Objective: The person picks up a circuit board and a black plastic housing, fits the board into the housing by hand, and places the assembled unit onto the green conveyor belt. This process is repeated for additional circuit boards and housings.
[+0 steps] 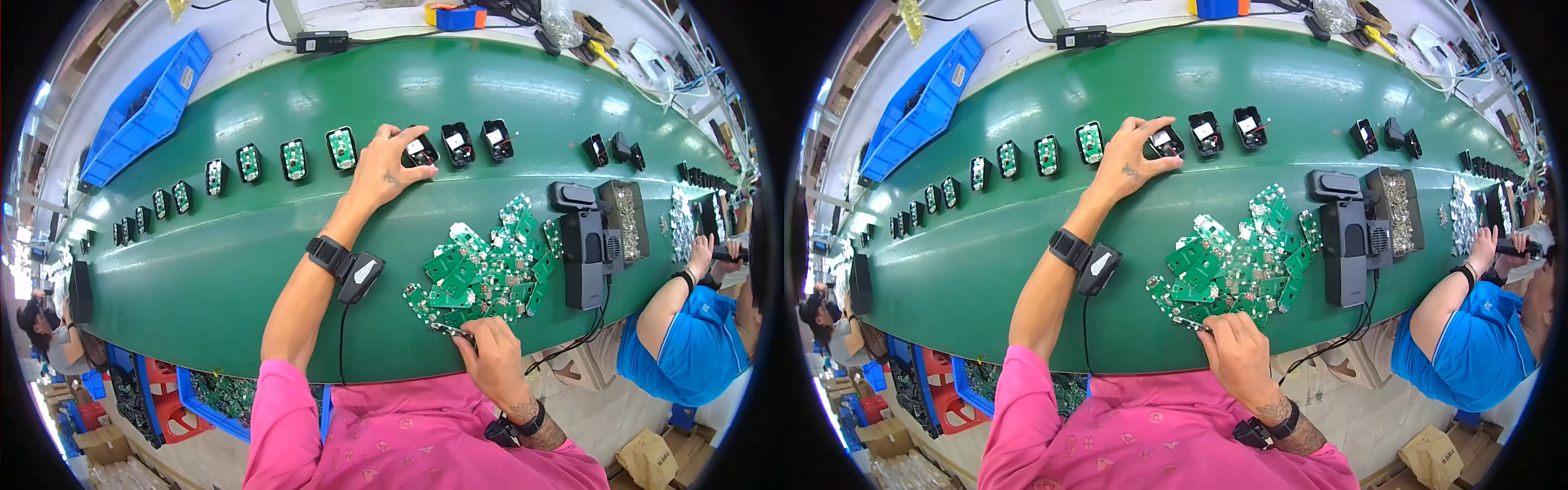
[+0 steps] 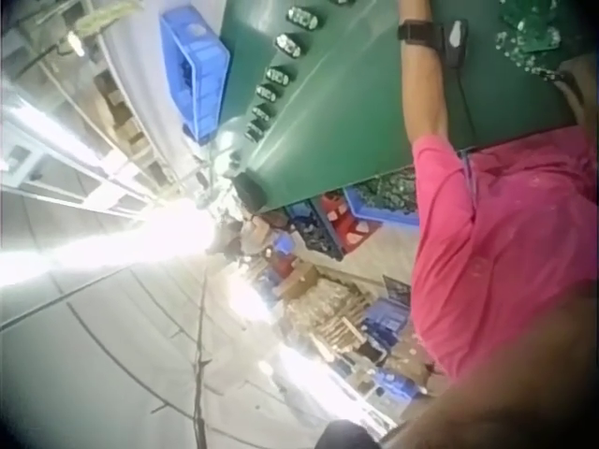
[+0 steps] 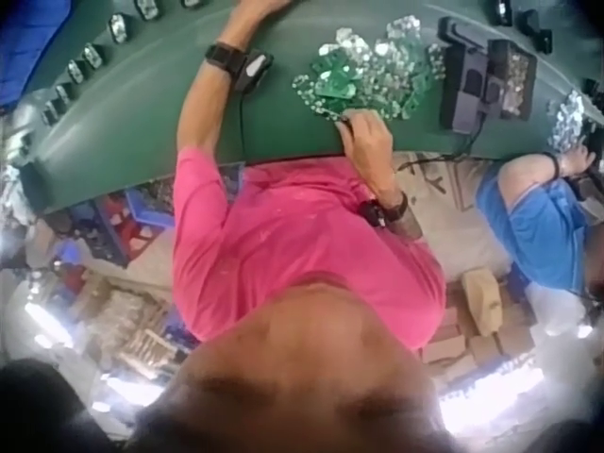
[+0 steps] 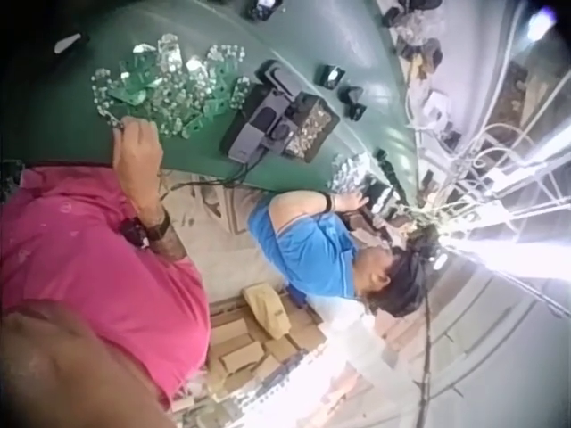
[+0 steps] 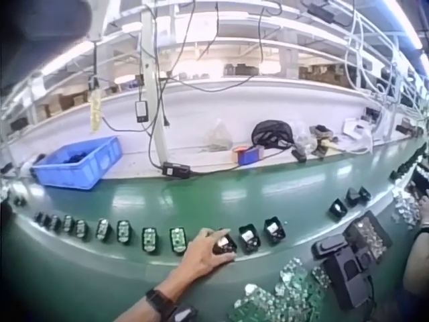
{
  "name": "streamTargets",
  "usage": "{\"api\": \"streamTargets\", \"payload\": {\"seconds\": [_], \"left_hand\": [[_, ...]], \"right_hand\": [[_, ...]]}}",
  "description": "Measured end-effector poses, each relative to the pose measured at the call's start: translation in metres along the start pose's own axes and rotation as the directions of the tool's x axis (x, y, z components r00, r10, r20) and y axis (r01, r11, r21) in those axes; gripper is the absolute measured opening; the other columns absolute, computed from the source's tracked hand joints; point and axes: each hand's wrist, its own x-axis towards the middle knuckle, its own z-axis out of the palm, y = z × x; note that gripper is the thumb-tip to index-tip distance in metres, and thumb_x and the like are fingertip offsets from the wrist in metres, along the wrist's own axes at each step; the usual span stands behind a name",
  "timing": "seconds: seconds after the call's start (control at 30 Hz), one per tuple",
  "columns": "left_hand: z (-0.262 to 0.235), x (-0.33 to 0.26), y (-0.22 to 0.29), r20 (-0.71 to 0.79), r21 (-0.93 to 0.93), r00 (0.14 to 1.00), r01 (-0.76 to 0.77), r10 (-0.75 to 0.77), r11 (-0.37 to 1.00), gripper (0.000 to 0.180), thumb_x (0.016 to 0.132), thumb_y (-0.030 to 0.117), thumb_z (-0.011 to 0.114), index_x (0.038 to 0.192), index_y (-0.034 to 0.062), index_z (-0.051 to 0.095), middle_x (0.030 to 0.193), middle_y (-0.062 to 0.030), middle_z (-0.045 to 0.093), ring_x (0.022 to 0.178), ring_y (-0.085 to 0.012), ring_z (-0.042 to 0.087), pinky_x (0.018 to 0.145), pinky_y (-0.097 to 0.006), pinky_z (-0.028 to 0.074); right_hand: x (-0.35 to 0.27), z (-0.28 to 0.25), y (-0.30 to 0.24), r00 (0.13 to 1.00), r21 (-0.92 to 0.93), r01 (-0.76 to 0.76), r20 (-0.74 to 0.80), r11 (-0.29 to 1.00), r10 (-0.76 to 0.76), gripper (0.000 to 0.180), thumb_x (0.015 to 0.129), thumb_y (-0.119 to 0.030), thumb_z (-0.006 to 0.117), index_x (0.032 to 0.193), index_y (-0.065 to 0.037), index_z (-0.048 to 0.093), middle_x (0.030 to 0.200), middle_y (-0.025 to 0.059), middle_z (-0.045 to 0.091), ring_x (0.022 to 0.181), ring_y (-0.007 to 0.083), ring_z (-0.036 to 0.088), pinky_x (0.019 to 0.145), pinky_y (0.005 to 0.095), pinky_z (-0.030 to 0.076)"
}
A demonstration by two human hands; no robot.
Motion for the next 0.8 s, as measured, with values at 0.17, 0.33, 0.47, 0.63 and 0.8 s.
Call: {"api": "streamTargets", "payload": {"seconds": [0.17,0.33,0.47,0.63,0.8], "left_hand": [[0.002,-0.040,0.032,-0.023,-0.802,0.999,0.000,-0.030,0.597,0.063,0.086,0.035,0.075,0.138,0.0069,0.053,0.123,-0.0154,0.057,0.089,-0.0252,0.069,0.071,-0.031,0.057],[-0.021,-0.131,0.055,0.067,-0.954,0.984,0.015,-0.164,-0.300,0.061,0.097,0.045,0.056,0.144,0.0077,0.041,0.132,-0.0149,0.054,0.094,-0.0259,0.065,0.050,-0.030,0.052],[-0.011,-0.173,0.073,0.075,-0.981,0.947,0.013,-0.312,-0.194,0.057,0.093,0.040,0.060,0.139,0.0077,0.048,0.135,-0.0189,0.048,0.093,-0.0264,0.059,0.053,-0.031,0.054],[-0.006,-0.198,0.090,-0.064,-0.698,0.996,-0.005,-0.055,0.716,0.054,0.071,0.008,0.082,0.123,0.0066,0.066,0.130,-0.0157,0.051,0.107,-0.0258,0.060,0.078,-0.035,0.056],[-0.016,-0.205,0.105,-0.258,-0.204,0.965,-0.010,-0.044,0.979,0.060,0.066,0.018,0.088,0.122,0.0162,0.070,0.121,-0.0110,0.058,0.102,-0.0259,0.063,0.085,-0.036,0.054]], "right_hand": [[0.006,-0.006,0.021,0.999,0.148,-0.032,-0.035,0.988,0.038,0.018,0.076,0.000,0.077,0.090,-0.002,0.067,0.080,0.0095,0.062,0.068,0.0255,0.059,0.060,0.0359,0.047],[0.016,-0.016,0.022,0.999,0.266,-0.036,0.023,0.963,0.031,0.014,0.080,0.001,0.075,0.092,0.000,0.068,0.080,0.0081,0.062,0.063,0.0157,0.060,0.053,0.0275,0.046],[0.010,-0.023,0.014,0.909,0.804,-0.322,0.115,0.500,0.401,0.009,0.089,0.005,0.064,0.098,0.004,0.065,0.088,0.0087,0.062,0.064,0.0124,0.062,0.053,0.0232,0.052],[0.025,-0.029,-0.020,0.894,0.900,-0.431,0.416,0.060,0.168,0.030,0.090,0.003,0.064,0.118,0.008,0.056,0.088,0.0103,0.062,0.068,0.0177,0.067,0.056,0.0303,0.059],[0.029,-0.014,-0.026,0.862,0.849,-0.504,0.484,0.156,0.149,0.037,0.091,0.005,0.064,0.127,0.010,0.053,0.106,0.0166,0.068,0.084,0.0155,0.069,0.065,0.0293,0.061]]}}
